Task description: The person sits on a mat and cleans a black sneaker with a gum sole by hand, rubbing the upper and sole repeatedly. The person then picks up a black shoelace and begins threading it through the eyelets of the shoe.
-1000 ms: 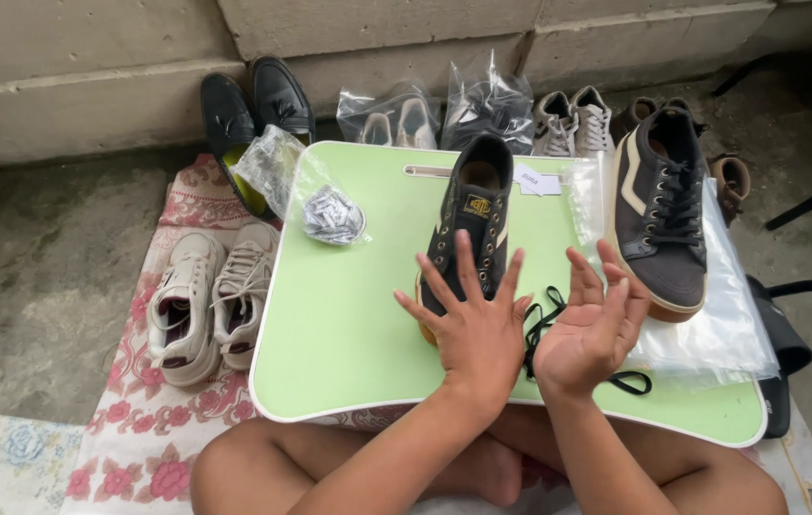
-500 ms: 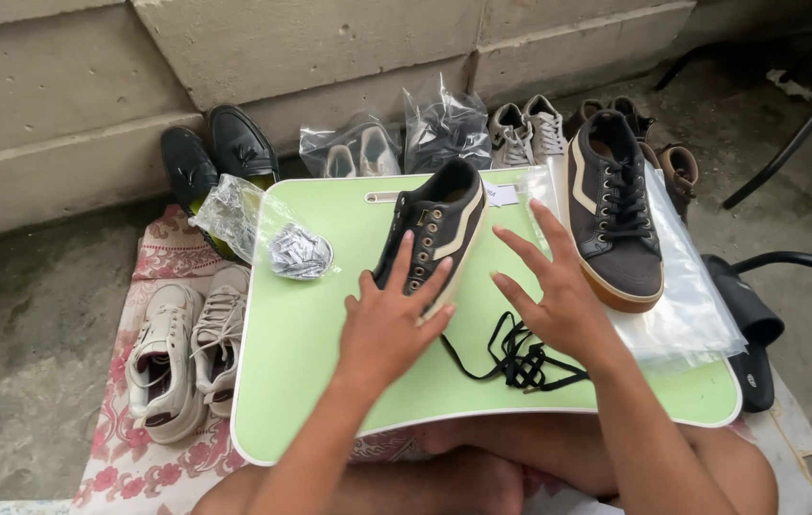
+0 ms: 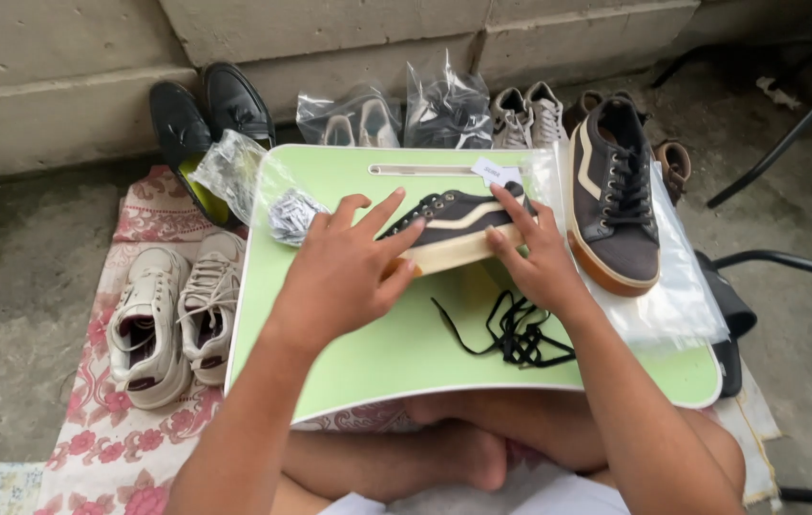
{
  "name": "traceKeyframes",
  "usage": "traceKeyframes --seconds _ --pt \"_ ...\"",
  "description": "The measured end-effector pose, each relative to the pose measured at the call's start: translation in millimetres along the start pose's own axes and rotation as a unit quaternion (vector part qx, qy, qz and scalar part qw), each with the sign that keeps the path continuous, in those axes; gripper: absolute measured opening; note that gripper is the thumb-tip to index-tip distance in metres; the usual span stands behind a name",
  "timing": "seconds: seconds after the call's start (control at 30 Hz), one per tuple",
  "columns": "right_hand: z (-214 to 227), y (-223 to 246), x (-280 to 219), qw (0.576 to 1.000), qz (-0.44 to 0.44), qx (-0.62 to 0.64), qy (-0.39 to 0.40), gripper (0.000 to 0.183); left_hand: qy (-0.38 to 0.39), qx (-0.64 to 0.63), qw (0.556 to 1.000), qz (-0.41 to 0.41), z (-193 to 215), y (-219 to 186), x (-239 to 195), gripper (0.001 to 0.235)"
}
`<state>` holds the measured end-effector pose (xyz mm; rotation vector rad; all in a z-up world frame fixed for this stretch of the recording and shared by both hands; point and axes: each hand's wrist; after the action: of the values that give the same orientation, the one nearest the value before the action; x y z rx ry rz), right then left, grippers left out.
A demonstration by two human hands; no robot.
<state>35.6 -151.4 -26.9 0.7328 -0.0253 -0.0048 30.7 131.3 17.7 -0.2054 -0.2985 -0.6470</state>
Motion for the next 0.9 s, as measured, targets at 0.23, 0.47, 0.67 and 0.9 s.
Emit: traceKeyframes --seconds 0.23,0.47,0.67,0.9 --pt "-7.1 7.4 -3.0 0.997 0.03 0.049 -0.05 0.052 -0.072 0.057 0.99 0.111 -17.1 -71.7 31.1 0.069" --pt "17.5 21.1 0.9 0.998 -0.039 -0.039 0.025 0.056 -0.055 0.069 0.986 0.139 -48.9 -46.6 40.3 0.084" --pt "14.8 -18.0 24.6 0.999 0.038 0.007 0.022 0.074 -0.186 0.1 0.971 0.112 -66.3 -38.5 27.7 0.081" --pt "-6.1 -44.2 32.0 0.99 0.115 0.052 -0.055 0.07 -0.187 0.055 0.98 0.045 -70.5 -21.5 25.5 0.064"
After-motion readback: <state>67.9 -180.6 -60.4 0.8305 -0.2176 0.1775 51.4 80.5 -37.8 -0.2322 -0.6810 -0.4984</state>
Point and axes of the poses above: each hand's wrist, its own x-axis towards the middle knuckle, its own z-axis out of the back of the hand, y = z × x, and after that the axes turned 1 degree about -z, right-handed
